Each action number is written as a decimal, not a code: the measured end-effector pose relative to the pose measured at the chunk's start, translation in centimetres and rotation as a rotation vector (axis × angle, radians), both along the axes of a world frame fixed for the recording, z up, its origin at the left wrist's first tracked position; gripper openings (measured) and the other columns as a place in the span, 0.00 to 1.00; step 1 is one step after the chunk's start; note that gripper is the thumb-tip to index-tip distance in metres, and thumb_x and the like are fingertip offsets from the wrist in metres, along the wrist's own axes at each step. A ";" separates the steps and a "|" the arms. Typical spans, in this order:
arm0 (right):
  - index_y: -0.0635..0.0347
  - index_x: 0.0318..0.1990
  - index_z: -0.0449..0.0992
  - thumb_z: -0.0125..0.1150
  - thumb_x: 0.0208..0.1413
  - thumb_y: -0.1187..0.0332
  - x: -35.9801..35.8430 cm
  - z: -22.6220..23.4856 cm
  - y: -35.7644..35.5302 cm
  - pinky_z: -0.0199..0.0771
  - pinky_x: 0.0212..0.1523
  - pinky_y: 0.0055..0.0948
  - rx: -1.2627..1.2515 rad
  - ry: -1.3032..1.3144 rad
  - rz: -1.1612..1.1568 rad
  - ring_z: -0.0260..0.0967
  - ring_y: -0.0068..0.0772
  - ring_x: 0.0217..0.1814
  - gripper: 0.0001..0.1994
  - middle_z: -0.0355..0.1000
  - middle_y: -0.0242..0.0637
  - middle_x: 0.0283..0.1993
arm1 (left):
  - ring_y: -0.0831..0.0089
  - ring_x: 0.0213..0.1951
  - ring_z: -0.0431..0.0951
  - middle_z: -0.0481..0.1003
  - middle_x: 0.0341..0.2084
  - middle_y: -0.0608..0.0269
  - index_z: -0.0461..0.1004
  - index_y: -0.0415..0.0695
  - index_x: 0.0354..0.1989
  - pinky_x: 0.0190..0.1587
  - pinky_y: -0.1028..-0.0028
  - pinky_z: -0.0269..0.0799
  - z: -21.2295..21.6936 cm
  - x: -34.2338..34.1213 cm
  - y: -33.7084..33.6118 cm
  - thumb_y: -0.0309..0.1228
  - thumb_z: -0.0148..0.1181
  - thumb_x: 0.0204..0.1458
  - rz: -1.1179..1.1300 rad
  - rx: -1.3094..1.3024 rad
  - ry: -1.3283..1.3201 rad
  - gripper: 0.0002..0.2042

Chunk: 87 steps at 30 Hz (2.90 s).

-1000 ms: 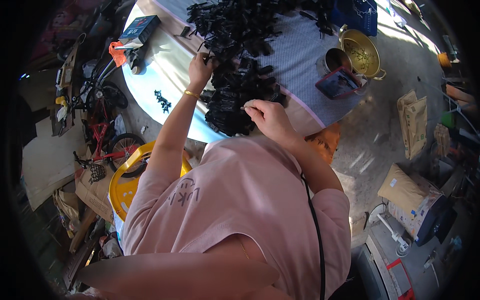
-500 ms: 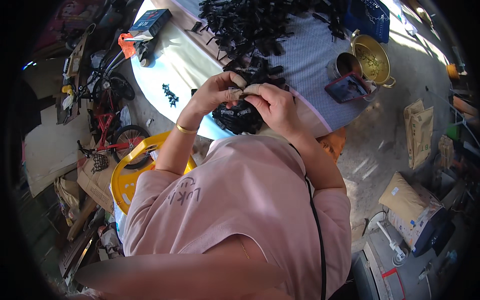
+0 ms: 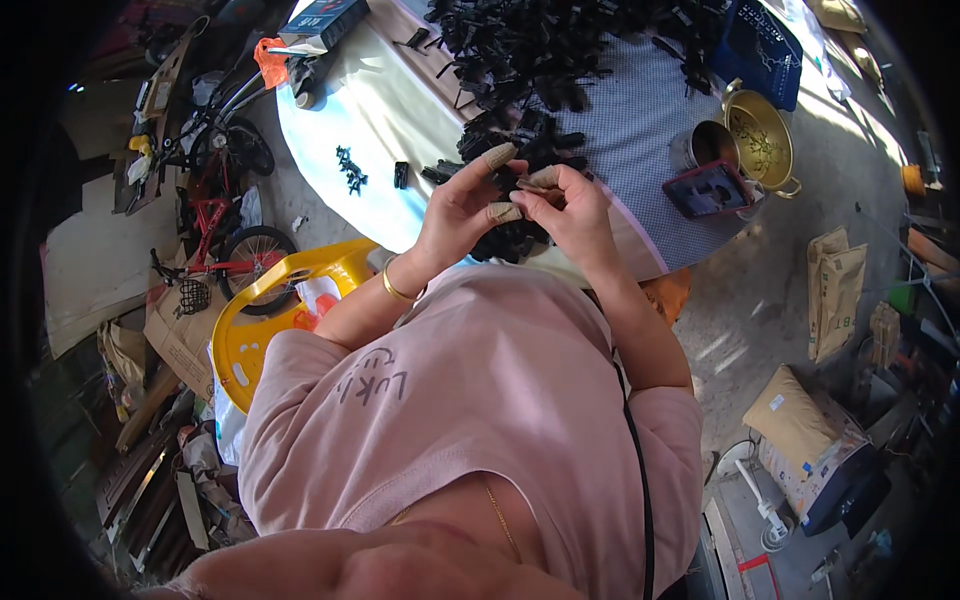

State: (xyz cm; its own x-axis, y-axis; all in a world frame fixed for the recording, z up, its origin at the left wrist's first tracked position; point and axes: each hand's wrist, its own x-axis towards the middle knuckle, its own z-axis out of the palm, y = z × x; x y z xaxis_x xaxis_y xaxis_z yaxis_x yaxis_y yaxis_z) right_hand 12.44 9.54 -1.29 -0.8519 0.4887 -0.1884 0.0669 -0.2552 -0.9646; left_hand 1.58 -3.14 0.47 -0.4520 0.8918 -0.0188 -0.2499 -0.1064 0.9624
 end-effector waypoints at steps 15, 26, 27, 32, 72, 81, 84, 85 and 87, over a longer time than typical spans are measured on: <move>0.65 0.34 0.73 0.49 0.55 0.71 0.0 3.9 -0.6 0.58 0.18 0.15 0.298 -0.050 0.195 0.62 0.13 0.19 0.08 0.68 0.29 0.19 | 0.80 0.37 0.73 0.73 0.36 0.62 0.67 0.35 0.47 0.42 0.81 0.70 0.5 -1.3 -1.0 0.19 0.58 0.45 0.001 -0.153 0.010 0.18; 0.64 0.29 0.73 0.51 0.54 0.70 -0.2 1.5 -1.7 0.55 0.16 0.18 0.353 -0.087 0.118 0.57 0.13 0.15 0.08 0.65 0.27 0.14 | 0.79 0.32 0.75 0.75 0.29 0.62 0.72 0.37 0.36 0.35 0.79 0.71 1.2 -0.3 -1.4 0.17 0.60 0.40 0.162 -0.167 0.594 0.11; 0.64 0.31 0.73 0.50 0.55 0.70 -0.1 1.1 -1.4 0.55 0.19 0.16 0.279 -0.111 0.181 0.57 0.12 0.18 0.07 0.65 0.26 0.17 | 0.79 0.32 0.75 0.75 0.29 0.62 0.72 0.37 0.36 0.35 0.79 0.71 1.0 -0.3 -1.4 0.17 0.60 0.40 0.160 -0.167 0.593 0.11; 0.64 0.36 0.73 0.55 0.52 0.71 0.1 0.5 -0.7 0.59 0.25 0.13 0.177 -0.050 0.088 0.59 0.12 0.26 0.07 0.67 0.24 0.26 | 0.67 0.26 0.76 0.74 0.25 0.57 0.62 0.43 0.50 0.29 0.73 0.71 1.5 -0.1 -1.4 0.25 0.64 0.39 0.155 -0.368 0.584 0.27; 0.67 0.29 0.71 0.51 0.54 0.74 0.1 3.7 -2.5 0.61 0.22 0.17 0.475 0.003 0.091 0.64 0.17 0.22 0.06 0.68 0.32 0.20 | 0.82 0.34 0.72 0.72 0.33 0.64 0.70 0.34 0.40 0.37 0.82 0.71 1.3 0.1 -2.2 0.20 0.58 0.46 0.192 -0.166 0.163 0.12; 0.67 0.29 0.70 0.49 0.55 0.74 0.1 3.7 -3.1 0.61 0.22 0.17 0.539 0.053 0.052 0.64 0.18 0.21 0.06 0.67 0.32 0.20 | 0.80 0.35 0.71 0.70 0.33 0.63 0.70 0.34 0.35 0.37 0.81 0.70 0.9 0.1 -2.4 0.17 0.59 0.43 0.203 -0.161 0.174 0.09; 0.67 0.29 0.70 0.49 0.55 0.73 0.1 3.2 -3.1 0.59 0.21 0.16 0.486 0.030 0.107 0.61 0.15 0.20 0.06 0.67 0.32 0.19 | 0.77 0.35 0.71 0.70 0.35 0.61 0.70 0.36 0.33 0.39 0.80 0.70 0.9 -0.1 -2.3 0.16 0.59 0.42 0.187 -0.122 0.319 0.09; 0.67 0.29 0.70 0.49 0.55 0.73 0.0 2.8 -2.9 0.59 0.21 0.16 0.486 0.030 0.107 0.61 0.15 0.20 0.06 0.67 0.32 0.19 | 0.76 0.34 0.72 0.71 0.33 0.61 0.71 0.36 0.32 0.38 0.80 0.71 0.9 -0.1 -2.2 0.16 0.60 0.41 0.202 -0.107 0.419 0.09; 0.66 0.29 0.71 0.50 0.56 0.71 -0.3 1.8 -2.4 0.56 0.19 0.15 0.174 -0.130 0.197 0.59 0.14 0.19 0.08 0.67 0.29 0.19 | 0.75 0.33 0.72 0.71 0.32 0.61 0.72 0.37 0.31 0.37 0.80 0.71 0.7 -0.3 -2.1 0.16 0.61 0.40 0.221 -0.120 0.513 0.09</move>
